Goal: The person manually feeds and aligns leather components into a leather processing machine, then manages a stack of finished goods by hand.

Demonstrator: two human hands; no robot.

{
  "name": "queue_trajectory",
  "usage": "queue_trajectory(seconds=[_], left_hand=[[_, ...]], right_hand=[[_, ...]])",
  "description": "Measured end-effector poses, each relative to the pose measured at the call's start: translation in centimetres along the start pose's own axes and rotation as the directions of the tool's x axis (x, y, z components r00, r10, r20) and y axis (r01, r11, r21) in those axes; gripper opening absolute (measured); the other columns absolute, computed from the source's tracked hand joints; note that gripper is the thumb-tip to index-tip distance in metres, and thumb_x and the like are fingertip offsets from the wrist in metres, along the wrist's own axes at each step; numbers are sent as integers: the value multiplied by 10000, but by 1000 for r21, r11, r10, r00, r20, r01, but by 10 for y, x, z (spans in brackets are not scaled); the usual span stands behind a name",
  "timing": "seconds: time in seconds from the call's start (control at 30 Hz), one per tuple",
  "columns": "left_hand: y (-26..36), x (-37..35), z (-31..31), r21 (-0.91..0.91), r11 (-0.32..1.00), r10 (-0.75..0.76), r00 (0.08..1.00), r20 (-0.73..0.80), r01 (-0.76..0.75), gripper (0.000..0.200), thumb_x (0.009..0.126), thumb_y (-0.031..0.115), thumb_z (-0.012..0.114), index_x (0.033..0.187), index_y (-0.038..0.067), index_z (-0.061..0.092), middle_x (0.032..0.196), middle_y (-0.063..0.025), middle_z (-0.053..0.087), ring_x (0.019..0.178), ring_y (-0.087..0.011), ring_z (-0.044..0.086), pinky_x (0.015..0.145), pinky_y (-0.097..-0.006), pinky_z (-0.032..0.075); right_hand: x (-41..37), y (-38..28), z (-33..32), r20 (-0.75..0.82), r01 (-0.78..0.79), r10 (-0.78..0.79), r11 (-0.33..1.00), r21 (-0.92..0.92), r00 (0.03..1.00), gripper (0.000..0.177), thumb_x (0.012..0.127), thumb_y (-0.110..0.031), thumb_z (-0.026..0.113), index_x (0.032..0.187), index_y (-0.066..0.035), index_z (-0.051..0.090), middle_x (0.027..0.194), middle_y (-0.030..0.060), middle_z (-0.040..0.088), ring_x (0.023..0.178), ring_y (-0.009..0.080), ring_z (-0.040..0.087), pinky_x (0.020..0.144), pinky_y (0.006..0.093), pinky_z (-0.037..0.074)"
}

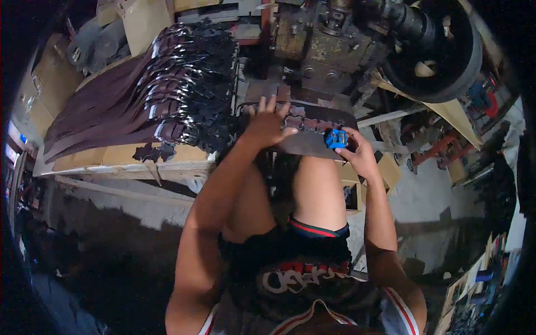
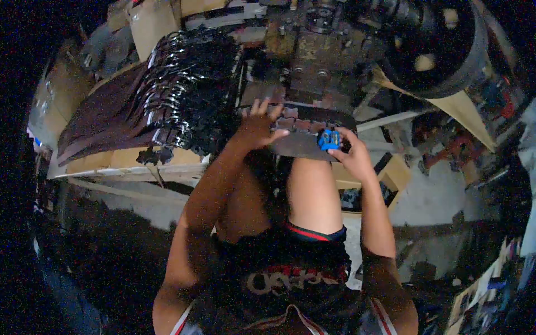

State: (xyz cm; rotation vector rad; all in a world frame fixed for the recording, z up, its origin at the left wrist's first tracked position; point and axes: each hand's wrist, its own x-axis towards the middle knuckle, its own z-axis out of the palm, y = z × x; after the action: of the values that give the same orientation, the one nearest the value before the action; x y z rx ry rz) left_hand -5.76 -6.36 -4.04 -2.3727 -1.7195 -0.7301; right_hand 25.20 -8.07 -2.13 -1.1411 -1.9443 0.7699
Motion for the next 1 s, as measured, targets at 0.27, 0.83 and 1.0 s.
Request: queue_trajectory(seconds=[0.27, 0.83, 1.0], left_hand=[[-35, 13, -24, -42, 999, 36, 990, 139, -30, 907, 736, 655, 661, 1436, 141, 401, 1487, -270, 303, 1388, -474, 245, 1076, -662, 180], [-22, -1, -13, -133, 979, 141, 986, -91, -152, 450, 862, 335, 635, 1261, 131, 591, 1397, -146, 485, 1323, -331, 423, 1060, -577, 311], [5, -11, -46, -199, 933, 224, 916, -333, -301, 456, 832, 270, 674, 1250, 106, 594, 1268, -175, 548, 1194, -355, 509, 977, -488, 407]], right_hand=[[50, -31, -1, -103, 69, -69, 998, -4, 992, 564, 758, -92, 780, 1244, 40, 526, 1036, 99, 648, 928, 150, 589, 862, 303, 476], [103, -28, -8, 176, -442, 406, 829, 343, 897, 359, 902, -395, 626, 942, -40, 650, 768, 29, 645, 680, 108, 605, 601, 227, 436], [57, -27, -11, 271, -518, 449, 635, 574, 851, 399, 916, -402, 595, 1012, -16, 635, 839, 88, 691, 708, 148, 638, 639, 252, 487]])
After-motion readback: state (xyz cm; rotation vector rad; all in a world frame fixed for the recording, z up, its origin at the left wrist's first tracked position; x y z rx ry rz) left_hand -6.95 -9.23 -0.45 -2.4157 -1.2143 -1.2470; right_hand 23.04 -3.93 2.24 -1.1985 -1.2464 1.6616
